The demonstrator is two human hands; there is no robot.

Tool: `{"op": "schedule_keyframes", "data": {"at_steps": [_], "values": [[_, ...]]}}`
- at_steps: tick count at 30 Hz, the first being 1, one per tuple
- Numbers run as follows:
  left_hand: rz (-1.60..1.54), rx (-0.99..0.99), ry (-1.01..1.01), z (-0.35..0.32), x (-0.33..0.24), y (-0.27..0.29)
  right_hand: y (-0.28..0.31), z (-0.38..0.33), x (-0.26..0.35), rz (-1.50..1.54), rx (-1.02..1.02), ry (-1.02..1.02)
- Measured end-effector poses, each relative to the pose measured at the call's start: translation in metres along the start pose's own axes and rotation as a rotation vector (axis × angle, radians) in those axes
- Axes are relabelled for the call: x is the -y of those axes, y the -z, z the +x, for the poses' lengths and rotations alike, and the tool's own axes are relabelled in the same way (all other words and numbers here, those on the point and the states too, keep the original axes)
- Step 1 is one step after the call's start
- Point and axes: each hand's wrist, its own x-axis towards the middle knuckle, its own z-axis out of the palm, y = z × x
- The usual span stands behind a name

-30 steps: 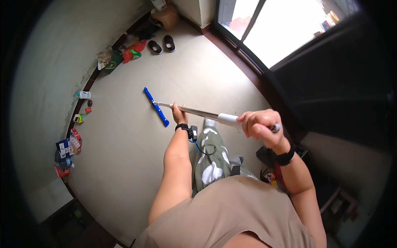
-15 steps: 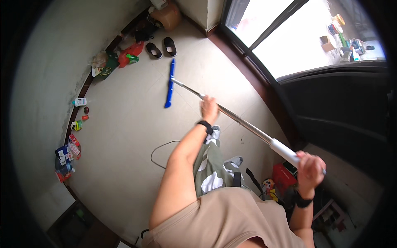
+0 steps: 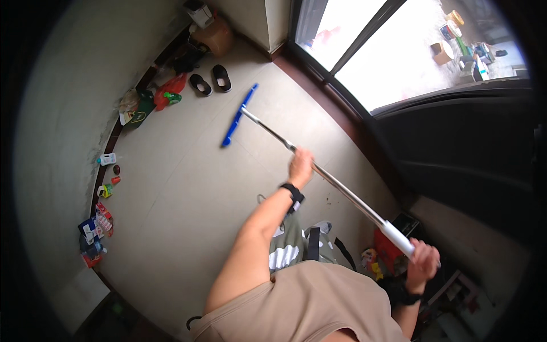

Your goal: Using a squeegee to clean or dry the floor in a home environment.

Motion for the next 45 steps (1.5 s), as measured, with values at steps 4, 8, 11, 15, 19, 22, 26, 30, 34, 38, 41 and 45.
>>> {"op": "schedule_keyframes", "data": {"at_steps": [4, 8, 11, 15, 19, 22, 26, 30, 34, 38, 41, 45], "values": [[0.231, -0.126, 0.239, 0.063, 0.080, 0.050, -0.084, 0.066, -0.085, 0.086, 0.155, -0.044], [0.434, 0.001, 0.340, 0.092, 0.088, 0.088, -0.130, 0.088, -0.097, -0.016, 0.215, -0.030], [0.547, 0.110, 0.303, 0.092, 0.078, 0.080, -0.113, 0.091, -0.082, -0.110, 0.160, -0.049], [0.098, -0.136, -0.207, 0.053, 0.027, 0.011, -0.064, 0.079, 0.007, -0.199, 0.006, 0.075], [-0.141, -0.001, -0.377, -0.009, -0.096, -0.013, -0.015, 0.043, 0.114, -0.321, 0.001, 0.153], [-0.253, 0.186, -0.362, -0.018, -0.128, -0.003, -0.004, 0.030, 0.136, -0.302, 0.105, 0.225], [-0.147, 0.030, -0.335, 0.010, -0.094, -0.013, -0.004, 0.044, 0.092, 0.015, 0.120, 0.276], [0.109, -0.049, -0.219, 0.081, -0.020, -0.002, -0.042, 0.066, 0.001, -0.031, -0.028, 0.209], [0.336, 0.216, -0.184, 0.087, -0.020, 0.002, -0.034, 0.052, -0.016, -0.071, -0.119, 0.106], [0.179, 0.144, -0.472, 0.018, -0.038, -0.058, 0.019, -0.003, 0.030, -0.169, -0.204, 0.069], [-0.113, 0.282, -0.582, -0.052, -0.120, -0.072, 0.042, -0.054, 0.114, -0.325, -0.374, 0.032], [-0.234, 0.527, -0.591, -0.129, -0.193, -0.084, 0.035, -0.106, 0.193, -0.492, -0.304, 0.116]]}}
